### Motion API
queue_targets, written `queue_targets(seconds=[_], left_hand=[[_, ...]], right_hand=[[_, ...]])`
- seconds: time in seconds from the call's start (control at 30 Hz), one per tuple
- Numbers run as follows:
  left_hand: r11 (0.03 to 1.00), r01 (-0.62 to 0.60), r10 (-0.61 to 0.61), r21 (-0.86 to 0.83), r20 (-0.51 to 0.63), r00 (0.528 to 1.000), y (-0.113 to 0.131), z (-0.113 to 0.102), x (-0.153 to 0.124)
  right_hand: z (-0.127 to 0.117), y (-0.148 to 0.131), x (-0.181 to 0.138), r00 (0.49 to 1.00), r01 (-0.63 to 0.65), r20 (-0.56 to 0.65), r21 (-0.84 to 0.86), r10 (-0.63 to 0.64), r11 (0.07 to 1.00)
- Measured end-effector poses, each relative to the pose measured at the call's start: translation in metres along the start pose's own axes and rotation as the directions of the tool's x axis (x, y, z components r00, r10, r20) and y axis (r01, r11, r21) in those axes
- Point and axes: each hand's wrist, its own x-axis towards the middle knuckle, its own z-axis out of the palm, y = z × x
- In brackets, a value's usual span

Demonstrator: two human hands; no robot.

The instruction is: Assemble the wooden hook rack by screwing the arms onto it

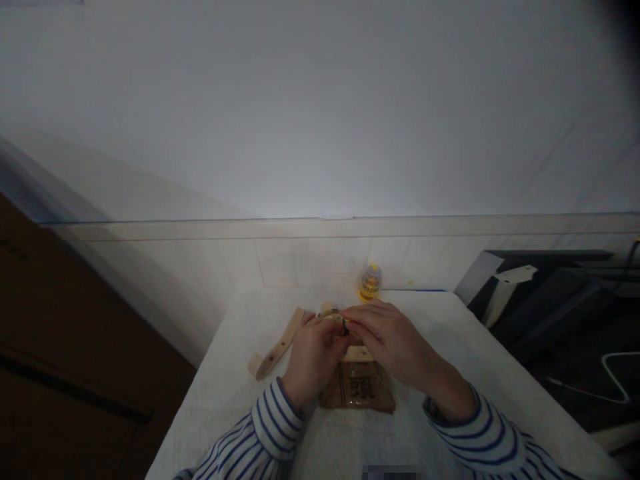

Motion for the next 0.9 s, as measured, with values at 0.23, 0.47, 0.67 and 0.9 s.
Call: queue_targets(seconds=[0.23,0.47,0.67,0.9], left_hand=[[1.0,-0.024,0.024,0.003,0.02,1.0,0.004,-0.0046,0.0015],[0.999,0.022,-0.017,-0.044,0.111,0.994,0.0063,-0.0102,0.0024],[0.995,-0.006,0.018,-0.102,0.109,0.994,0.0021,-0.0088,0.0035],[1.0,0.02,-0.019,-0.016,0.044,0.999,0.0022,-0.0053,0.0016]], right_hand=[[-0.0015,-0.0033,-0.0006,1.0,0.007,-0.012,-0.047,-0.008,0.999],[-0.0002,-0.0068,-0.002,1.0,0.0,-0.008,-0.08,-0.001,0.997],[0.0017,-0.006,-0.0021,1.0,-0.005,-0.03,-0.068,0.003,0.998],[0.001,-0.007,-0.0015,0.999,-0.039,-0.006,-0.038,0.039,0.999]])
